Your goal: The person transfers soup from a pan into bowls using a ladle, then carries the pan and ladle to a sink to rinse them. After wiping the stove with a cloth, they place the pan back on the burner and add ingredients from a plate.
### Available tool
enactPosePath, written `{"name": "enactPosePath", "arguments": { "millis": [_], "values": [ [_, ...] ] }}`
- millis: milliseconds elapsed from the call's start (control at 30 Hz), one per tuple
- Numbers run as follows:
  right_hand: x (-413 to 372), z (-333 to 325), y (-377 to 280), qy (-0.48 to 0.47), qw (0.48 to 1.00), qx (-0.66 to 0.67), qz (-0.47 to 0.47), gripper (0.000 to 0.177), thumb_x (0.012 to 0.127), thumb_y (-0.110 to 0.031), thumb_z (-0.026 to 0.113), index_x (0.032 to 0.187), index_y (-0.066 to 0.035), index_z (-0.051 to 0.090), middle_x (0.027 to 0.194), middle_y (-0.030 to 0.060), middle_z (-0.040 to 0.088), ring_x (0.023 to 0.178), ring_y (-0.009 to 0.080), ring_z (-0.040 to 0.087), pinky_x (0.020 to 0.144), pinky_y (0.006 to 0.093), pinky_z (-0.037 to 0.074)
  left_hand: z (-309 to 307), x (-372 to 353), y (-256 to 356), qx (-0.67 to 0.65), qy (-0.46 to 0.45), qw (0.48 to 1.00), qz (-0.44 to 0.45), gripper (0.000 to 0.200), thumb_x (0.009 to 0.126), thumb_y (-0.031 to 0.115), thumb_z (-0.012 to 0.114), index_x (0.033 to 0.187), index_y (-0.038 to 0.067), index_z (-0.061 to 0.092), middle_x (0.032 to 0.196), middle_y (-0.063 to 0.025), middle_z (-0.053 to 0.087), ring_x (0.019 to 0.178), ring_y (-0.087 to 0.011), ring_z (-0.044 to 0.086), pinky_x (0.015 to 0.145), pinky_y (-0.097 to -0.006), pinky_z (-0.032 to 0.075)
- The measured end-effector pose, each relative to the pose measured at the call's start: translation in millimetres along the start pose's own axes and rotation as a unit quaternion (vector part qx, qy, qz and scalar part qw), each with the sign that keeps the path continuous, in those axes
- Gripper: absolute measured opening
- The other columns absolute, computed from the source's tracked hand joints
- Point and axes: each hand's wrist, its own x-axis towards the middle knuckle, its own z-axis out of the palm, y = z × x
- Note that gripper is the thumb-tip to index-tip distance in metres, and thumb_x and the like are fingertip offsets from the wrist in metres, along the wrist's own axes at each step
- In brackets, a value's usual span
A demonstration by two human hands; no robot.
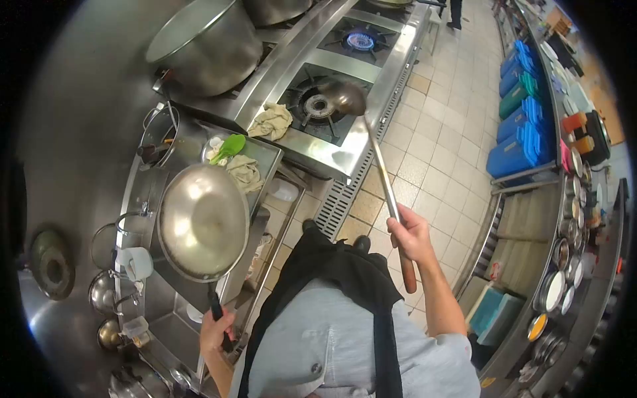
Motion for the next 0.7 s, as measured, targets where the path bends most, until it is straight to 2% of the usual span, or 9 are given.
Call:
{"name": "enactPosePath", "arguments": {
  "millis": [100, 233, 300, 400, 567, 700],
  "values": [
    [22.8, -6.0, -18.5, 0.009, 0.998, 0.059, -0.027, 0.046, 0.100, -0.017, 0.065, 0.139, 0.004, 0.055, 0.079, 0.0036, 0.060, 0.052, 0.0096, 0.054, 0.045, 0.0239, 0.042, 47.7, 29.8, 31.4, 0.027, -0.070, 0.997, -0.009, 0.025, 0.085, 0.012, 0.079, 0.091, 0.007, 0.056, 0.059, -0.0013, 0.053, 0.043, -0.0141, 0.051, 0.040, -0.0292, 0.041],
    [39.9, 0.6, -68.0, 0.013, 0.995, 0.086, -0.050, 0.048, 0.100, -0.021, 0.065, 0.139, 0.005, 0.054, 0.079, 0.0034, 0.058, 0.051, 0.0084, 0.051, 0.047, 0.0222, 0.042, 102.0, 106.1, 77.3, 0.045, -0.166, 0.984, 0.047, 0.021, 0.086, 0.011, 0.076, 0.091, 0.007, 0.056, 0.059, -0.0013, 0.055, 0.045, -0.0118, 0.052, 0.044, -0.0274, 0.041],
    [48.6, 1.4, -94.4, -0.012, 0.994, 0.078, -0.071, 0.058, 0.098, -0.023, 0.068, 0.145, 0.005, 0.049, 0.081, 0.0042, 0.058, 0.052, 0.0085, 0.051, 0.046, 0.0215, 0.042, 128.0, 151.1, 104.1, 0.046, -0.201, 0.975, 0.083, 0.019, 0.085, 0.008, 0.074, 0.091, 0.007, 0.056, 0.060, -0.0020, 0.056, 0.046, -0.0115, 0.052, 0.044, -0.0273, 0.040],
    [67.1, 13.6, -140.9, -0.024, 0.995, 0.040, -0.093, 0.072, 0.093, -0.025, 0.074, 0.151, 0.004, 0.043, 0.089, 0.0065, 0.059, 0.052, 0.0083, 0.052, 0.043, 0.0206, 0.042, 156.8, 219.0, 140.5, 0.023, -0.250, 0.965, 0.078, 0.017, 0.085, 0.007, 0.072, 0.090, 0.007, 0.055, 0.061, -0.0017, 0.055, 0.046, -0.0111, 0.051, 0.044, -0.0279, 0.041],
    [123.6, 59.6, -212.8, -0.045, 0.992, 0.031, -0.112, 0.082, 0.090, -0.025, 0.076, 0.155, 0.006, 0.036, 0.091, 0.0107, 0.059, 0.050, 0.0084, 0.052, 0.040, 0.0208, 0.041, 185.7, 299.3, 187.0, 0.005, -0.284, 0.956, 0.065, 0.018, 0.084, 0.006, 0.070, 0.091, 0.008, 0.054, 0.063, -0.0009, 0.054, 0.047, -0.0116, 0.052, 0.043, -0.0292, 0.042],
    [173.6, 103.2, -250.3, -0.077, 0.986, 0.081, -0.122, 0.087, 0.084, -0.021, 0.080, 0.152, 0.012, 0.036, 0.091, 0.0118, 0.059, 0.046, 0.0086, 0.052, 0.038, 0.0200, 0.041, 194.9, 338.2, 214.5, 0.063, -0.310, 0.947, 0.049, 0.019, 0.083, 0.008, 0.073, 0.092, 0.009, 0.056, 0.064, 0.0003, 0.055, 0.048, -0.0100, 0.053, 0.044, -0.0269, 0.041]
  ]
}}
